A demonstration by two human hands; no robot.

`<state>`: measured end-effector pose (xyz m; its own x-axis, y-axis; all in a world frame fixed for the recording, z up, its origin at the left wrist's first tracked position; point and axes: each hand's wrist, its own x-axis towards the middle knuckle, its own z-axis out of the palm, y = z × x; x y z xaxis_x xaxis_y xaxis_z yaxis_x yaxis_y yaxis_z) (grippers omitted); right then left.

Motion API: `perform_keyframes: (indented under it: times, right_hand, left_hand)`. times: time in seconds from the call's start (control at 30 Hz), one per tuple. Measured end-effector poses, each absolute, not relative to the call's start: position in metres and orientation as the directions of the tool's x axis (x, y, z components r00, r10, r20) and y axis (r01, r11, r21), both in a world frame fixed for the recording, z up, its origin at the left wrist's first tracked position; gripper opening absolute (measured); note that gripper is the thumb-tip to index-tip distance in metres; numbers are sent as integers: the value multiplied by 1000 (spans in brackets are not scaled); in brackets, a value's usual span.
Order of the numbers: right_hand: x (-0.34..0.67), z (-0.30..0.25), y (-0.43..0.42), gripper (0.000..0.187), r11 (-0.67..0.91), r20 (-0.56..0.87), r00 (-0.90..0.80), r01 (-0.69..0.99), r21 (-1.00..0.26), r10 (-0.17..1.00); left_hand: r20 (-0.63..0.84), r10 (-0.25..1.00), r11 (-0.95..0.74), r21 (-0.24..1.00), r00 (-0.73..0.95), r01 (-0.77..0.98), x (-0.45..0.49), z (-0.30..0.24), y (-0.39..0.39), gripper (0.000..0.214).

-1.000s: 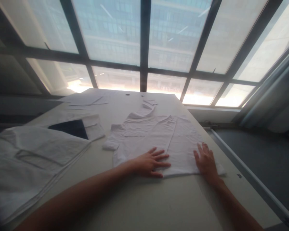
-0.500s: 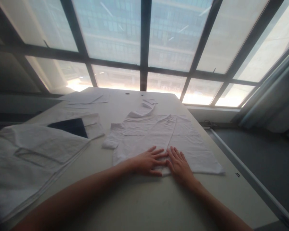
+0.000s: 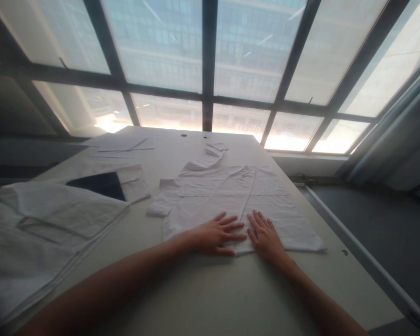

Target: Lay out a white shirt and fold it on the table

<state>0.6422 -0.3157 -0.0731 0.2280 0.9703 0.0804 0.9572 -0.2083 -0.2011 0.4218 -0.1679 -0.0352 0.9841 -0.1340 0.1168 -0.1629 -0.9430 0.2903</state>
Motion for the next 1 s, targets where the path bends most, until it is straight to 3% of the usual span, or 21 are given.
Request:
perform_keyframes:
  times: [0.47, 0.7, 1.0]
  right_hand:
    - [656, -80, -315, 54, -168, 97, 195, 958, -233, 976]
    - [658, -78, -315, 54, -157, 101, 187, 955, -250, 977]
    - [659, -77, -316, 56, -160, 110, 195, 950, -270, 975]
  left_hand:
    - [172, -295, -860, 381, 940, -340, 420, -28, -204, 83]
    - [173, -348, -815, 429, 921, -389, 419, -27, -213, 76]
    - [201, -325, -827, 414, 924, -381, 422, -32, -212, 60]
